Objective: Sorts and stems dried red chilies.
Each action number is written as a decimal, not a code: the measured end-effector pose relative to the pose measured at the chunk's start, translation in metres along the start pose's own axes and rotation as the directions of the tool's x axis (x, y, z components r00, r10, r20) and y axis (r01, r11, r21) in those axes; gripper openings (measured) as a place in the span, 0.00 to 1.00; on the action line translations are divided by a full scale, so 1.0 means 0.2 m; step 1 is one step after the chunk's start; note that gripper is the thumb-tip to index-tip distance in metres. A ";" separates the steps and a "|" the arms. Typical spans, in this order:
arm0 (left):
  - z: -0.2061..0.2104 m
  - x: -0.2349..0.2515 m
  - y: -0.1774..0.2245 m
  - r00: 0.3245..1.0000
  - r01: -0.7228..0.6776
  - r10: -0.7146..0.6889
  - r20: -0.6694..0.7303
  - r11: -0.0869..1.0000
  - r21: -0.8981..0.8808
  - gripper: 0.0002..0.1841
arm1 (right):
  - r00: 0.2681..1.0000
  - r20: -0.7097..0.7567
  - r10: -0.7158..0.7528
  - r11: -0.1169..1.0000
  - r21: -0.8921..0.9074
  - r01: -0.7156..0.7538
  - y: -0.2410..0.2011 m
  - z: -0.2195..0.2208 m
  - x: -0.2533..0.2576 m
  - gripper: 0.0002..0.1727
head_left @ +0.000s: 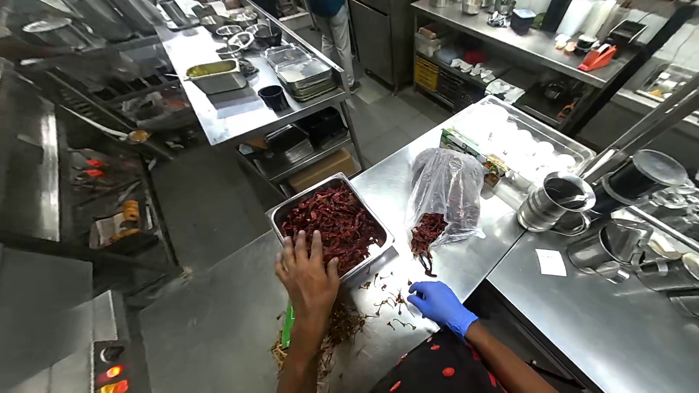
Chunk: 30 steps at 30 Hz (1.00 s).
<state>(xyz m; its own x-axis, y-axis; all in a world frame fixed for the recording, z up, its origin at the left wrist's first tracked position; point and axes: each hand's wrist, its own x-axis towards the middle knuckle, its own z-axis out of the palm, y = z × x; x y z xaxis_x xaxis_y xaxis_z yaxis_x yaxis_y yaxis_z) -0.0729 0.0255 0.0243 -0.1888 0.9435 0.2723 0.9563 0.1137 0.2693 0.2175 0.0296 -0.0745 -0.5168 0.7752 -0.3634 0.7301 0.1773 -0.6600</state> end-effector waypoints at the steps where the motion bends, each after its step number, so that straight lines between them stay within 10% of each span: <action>1: 0.00 0.00 0.00 0.999 -0.029 0.028 -0.035 0.999 -0.028 0.25 | 0.998 -0.065 0.021 1.000 -0.011 -0.022 0.01 -0.02 0.01 0.23; 3: 0.03 -0.06 0.05 0.994 -0.055 0.041 -0.100 0.988 -0.141 0.14 | 0.971 -0.228 0.068 0.996 -0.040 -0.080 0.05 -0.06 0.02 0.21; 5: 0.10 -0.14 0.12 0.991 -0.040 0.007 -0.134 0.969 -0.242 0.25 | 0.907 -0.414 0.077 0.988 -0.090 -0.125 0.11 -0.07 0.04 0.17; 10: 0.28 -0.36 0.26 0.994 0.062 -0.017 0.104 0.893 -0.446 0.13 | 0.773 -0.623 0.116 0.948 -0.163 -0.273 0.25 -0.09 0.12 0.23; 16: 0.39 -0.48 0.32 0.994 0.057 0.003 0.108 0.835 -0.548 0.09 | 0.801 -0.598 0.030 0.946 -0.242 -0.216 0.24 -0.07 0.22 0.14; 20: 0.36 -0.44 0.31 0.999 0.038 -0.031 0.024 0.875 -0.483 0.28 | 0.751 -0.657 0.068 0.974 -0.119 -0.192 0.18 -0.13 0.23 0.15; 22: 0.35 -0.42 0.29 1.000 0.010 -0.004 0.013 0.825 -0.564 0.14 | 0.762 -0.637 0.114 0.993 0.040 -0.115 0.11 -0.19 0.16 0.15; 30: 0.39 -0.38 0.37 0.855 -0.487 0.517 -0.045 0.768 -0.416 0.19 | 0.967 -0.212 -0.139 0.929 0.309 0.201 -0.06 -0.20 -0.13 0.19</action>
<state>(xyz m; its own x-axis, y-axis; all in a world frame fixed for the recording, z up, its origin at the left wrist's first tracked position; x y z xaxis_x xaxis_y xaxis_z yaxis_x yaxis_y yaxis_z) 0.0301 -0.0139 -0.0487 0.3232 0.8511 0.4136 0.7339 -0.5014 0.4582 0.2399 0.0322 -0.0302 -0.5065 0.8537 -0.1208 0.4364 0.1330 -0.8899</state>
